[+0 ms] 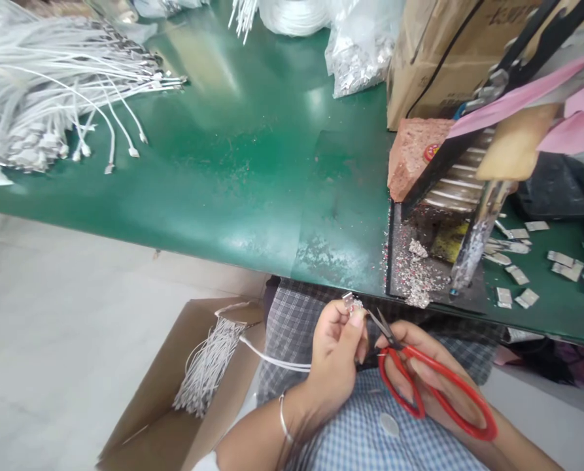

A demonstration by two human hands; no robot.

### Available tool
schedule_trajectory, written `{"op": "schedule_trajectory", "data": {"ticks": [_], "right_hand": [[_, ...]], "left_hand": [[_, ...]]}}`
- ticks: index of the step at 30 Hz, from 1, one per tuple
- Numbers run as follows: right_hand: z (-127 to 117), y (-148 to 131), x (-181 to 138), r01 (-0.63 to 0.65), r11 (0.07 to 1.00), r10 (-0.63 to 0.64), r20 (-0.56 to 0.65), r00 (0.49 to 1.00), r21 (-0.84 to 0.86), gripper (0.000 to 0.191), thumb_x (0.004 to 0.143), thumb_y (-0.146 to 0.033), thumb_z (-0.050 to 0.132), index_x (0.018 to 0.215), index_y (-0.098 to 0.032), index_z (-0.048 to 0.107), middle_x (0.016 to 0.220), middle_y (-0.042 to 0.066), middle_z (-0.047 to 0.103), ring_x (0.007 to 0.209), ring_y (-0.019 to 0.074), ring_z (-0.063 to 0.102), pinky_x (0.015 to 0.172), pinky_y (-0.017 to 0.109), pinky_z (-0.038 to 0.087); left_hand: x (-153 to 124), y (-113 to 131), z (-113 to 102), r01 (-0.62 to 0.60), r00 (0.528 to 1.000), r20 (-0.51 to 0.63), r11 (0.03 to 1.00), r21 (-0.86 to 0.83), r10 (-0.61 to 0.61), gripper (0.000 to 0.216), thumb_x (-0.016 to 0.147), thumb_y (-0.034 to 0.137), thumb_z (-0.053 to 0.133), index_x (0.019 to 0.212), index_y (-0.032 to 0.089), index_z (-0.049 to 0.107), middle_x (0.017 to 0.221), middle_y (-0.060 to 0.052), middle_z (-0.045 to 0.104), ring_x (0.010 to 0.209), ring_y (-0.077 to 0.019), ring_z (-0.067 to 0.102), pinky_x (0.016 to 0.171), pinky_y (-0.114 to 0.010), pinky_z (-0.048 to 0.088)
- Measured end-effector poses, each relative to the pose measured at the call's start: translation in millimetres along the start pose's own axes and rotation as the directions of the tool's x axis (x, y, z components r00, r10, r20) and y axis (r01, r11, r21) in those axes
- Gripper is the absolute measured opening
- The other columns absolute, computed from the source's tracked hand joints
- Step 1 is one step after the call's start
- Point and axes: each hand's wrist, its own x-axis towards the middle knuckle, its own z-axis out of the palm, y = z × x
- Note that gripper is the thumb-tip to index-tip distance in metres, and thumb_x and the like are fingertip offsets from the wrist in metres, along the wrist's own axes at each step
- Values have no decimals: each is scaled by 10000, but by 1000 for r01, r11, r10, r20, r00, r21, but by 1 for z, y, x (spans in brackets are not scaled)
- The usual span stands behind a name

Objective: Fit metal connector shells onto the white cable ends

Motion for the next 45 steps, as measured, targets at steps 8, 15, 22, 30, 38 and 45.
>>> {"op": "schedule_trajectory", "data": {"ticks": [8,15,22,30,38,45], "right_hand": [[1,-3,4,17,999,-18,21,1000,34,384,860,-541,612,1034,-201,567,514,-51,537,383,61,327,384,160,273],[4,-5,6,19,997,-23,56,998,69,346,872,-522,602,1019,-210,570,499,-63,525,360,50,294,360,145,255],[2,-2,3,10,996,-13,30,999,93,319,895,-495,590,999,-195,560,518,-44,565,366,55,328,360,150,257],[1,-5,1,-24,995,23,10,1000,101,346,891,-493,610,1032,-178,591,527,-35,577,376,46,355,375,141,303],[3,-2,0,-24,989,25,-7,1000,149,322,896,-479,614,1031,-188,586,534,-39,580,372,45,365,378,142,322],[9,-1,0,-10,988,8,12,1000,154,305,892,-483,608,1023,-208,590,537,-53,547,391,56,354,405,157,361]], "left_hand": [[0,-3,-3,28,1000,-10,1000,6,-28,297,846,462,694,855,191,572,589,76,449,432,-30,294,414,-144,249],[-6,-6,-7,38,999,5,999,-6,-38,246,859,437,689,873,212,589,629,62,466,485,-46,325,458,-153,287],[-4,-9,-6,-33,999,30,999,31,32,230,874,428,671,881,213,591,617,70,474,466,-38,326,463,-135,328],[0,-8,-8,-159,982,108,985,63,152,127,901,344,657,934,224,625,758,36,613,596,-53,527,592,-147,464],[2,-8,-11,-233,968,124,964,132,217,69,924,297,632,956,237,643,774,44,605,653,-45,539,653,-126,471],[3,-5,-10,-261,961,137,949,177,239,77,924,307,627,949,235,635,771,41,595,645,-51,528,646,-133,472]]}}
